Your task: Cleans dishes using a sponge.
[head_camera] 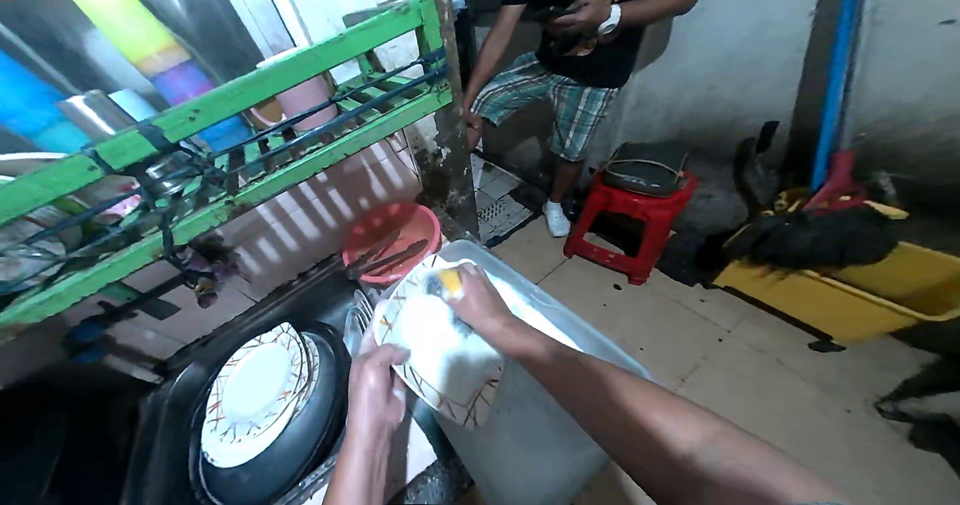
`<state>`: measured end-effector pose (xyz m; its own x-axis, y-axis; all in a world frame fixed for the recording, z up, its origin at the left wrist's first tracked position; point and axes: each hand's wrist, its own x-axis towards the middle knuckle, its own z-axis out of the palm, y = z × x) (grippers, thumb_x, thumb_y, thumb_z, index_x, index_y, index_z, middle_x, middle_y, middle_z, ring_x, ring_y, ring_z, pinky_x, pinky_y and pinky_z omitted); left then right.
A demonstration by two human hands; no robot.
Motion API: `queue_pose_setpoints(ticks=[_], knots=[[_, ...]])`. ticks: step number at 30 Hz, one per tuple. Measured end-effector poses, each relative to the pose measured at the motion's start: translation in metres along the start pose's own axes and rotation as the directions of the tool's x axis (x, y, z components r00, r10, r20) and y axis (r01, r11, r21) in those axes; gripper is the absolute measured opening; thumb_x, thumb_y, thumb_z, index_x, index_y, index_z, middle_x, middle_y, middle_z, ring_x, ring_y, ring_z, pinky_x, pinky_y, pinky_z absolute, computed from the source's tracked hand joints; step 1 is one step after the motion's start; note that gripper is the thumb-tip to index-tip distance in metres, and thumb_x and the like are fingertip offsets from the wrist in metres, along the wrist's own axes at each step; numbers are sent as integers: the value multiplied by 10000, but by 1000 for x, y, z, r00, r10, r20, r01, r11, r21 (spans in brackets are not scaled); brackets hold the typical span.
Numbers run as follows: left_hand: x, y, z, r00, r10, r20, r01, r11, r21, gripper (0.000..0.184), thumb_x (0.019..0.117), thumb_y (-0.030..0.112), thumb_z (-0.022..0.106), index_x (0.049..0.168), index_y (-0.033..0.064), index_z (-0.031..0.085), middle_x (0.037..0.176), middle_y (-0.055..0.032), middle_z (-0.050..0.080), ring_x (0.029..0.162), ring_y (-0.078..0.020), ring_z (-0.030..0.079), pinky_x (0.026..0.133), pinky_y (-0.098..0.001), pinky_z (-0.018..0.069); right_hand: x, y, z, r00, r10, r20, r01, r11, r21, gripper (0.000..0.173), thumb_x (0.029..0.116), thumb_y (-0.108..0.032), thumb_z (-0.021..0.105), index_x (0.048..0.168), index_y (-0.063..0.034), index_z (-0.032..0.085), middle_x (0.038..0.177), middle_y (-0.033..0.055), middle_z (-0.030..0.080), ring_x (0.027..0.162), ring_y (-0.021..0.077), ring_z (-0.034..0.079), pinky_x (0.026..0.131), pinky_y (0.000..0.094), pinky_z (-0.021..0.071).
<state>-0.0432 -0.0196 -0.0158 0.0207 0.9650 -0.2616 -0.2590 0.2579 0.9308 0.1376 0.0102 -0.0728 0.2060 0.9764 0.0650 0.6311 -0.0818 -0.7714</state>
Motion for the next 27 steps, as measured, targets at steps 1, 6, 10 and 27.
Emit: queue_pose_setpoints(ticks=[1, 6, 10, 27], knots=[[-2, 1, 1, 1000, -3, 23, 2, 999, 53, 773, 727, -217, 486, 1463, 20, 465, 1212, -185, 659, 934, -223, 696, 704, -378, 599, 1, -5, 2, 998, 40, -54, -38, 999, 38, 493, 938, -230, 729, 1346, 18, 608, 1393, 258, 571, 1318, 431, 532, 1099, 578, 452], [-6, 3, 7, 999, -27, -20, 30, 983, 180, 556, 745, -227, 517, 1255, -6, 504, 970, -142, 657, 764, -185, 670, 583, -342, 567, -32, -55, 37, 992, -119, -41, 125, 964, 233, 569, 863, -305, 763, 1342, -30, 624, 1386, 169, 605, 1325, 311, 541, 1142, 470, 407], [-27, 0, 4, 998, 38, 41, -45, 985, 166, 814, 702, -200, 506, 1485, 2, 417, 1169, -163, 658, 890, -182, 690, 683, -341, 594, 0, -31, 21, 990, -27, -137, 58, 972, 228, 518, 928, -216, 744, 1355, 33, 588, 1399, 259, 568, 1324, 407, 534, 1123, 544, 430], [-35, 17, -22, 962, -133, 238, 111, 989, 102, 611, 717, -81, 545, 1315, 28, 481, 992, -91, 701, 818, -143, 710, 667, -327, 613, -11, -85, 6, 971, -221, -94, 240, 904, 353, 477, 900, -227, 769, 1311, -30, 626, 1117, 196, 710, 1012, 324, 700, 903, 542, 575]])
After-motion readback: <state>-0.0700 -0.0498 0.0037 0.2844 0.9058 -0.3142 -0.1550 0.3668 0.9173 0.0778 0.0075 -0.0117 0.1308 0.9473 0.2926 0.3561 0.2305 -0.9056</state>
